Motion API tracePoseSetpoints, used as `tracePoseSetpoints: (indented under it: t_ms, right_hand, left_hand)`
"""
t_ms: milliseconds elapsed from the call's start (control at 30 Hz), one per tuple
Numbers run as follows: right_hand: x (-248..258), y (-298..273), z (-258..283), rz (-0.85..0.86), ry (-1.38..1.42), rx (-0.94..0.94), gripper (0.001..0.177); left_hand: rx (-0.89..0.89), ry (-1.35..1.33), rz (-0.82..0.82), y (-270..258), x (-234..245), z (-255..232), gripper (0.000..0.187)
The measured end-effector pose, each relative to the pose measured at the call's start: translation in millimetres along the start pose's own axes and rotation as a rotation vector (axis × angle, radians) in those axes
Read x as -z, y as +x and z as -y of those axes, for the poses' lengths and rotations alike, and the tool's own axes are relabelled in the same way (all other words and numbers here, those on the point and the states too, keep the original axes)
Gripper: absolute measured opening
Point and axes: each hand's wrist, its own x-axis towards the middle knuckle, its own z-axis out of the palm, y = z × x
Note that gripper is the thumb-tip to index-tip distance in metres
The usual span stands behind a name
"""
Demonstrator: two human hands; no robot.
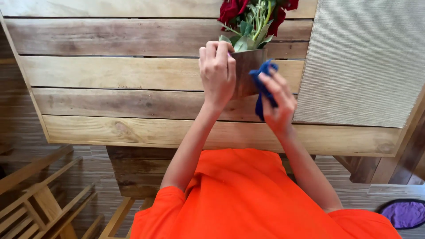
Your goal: Clean the table and a wooden flower box with a blue cloth.
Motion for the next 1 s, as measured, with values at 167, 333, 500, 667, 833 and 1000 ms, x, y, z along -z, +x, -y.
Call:
tracePoseSetpoints:
  t_ms: [167, 333, 500, 667, 833, 1000]
  right_hand:
    - [-7, 35, -1, -0.049, -0.072, -0.019, 0.053]
    - [-20, 35, 4, 0.022, -0.127, 0.089, 0.062]
    - [-11, 10, 6, 0.138, -0.135, 0.100, 0.061]
    - [11, -10, 3, 0.175, -0.052, 0.100, 0.056]
    - [15, -5, -2, 0.003, 0.018, -0.083, 0.044]
    - [-2, 15, -5, -0.056, -0.002, -0.099, 0.045]
  left_hand:
    - [0.013, -0.100, 0.034, -8, -6, 5, 0.019]
    - [0.064, -0.116, 0.014, -12, -9, 23, 0.034]
    - [0.176, -0.120, -0.037, -14, -16, 35, 0.040]
    - [0.133, -0.050, -0.033, -16, -5, 33, 0.037]
    - [0.083, 0.075, -0.058, -23, 2, 19, 0.033]
    - [0.012, 0.100, 0.017, -39, 7, -13, 0.066]
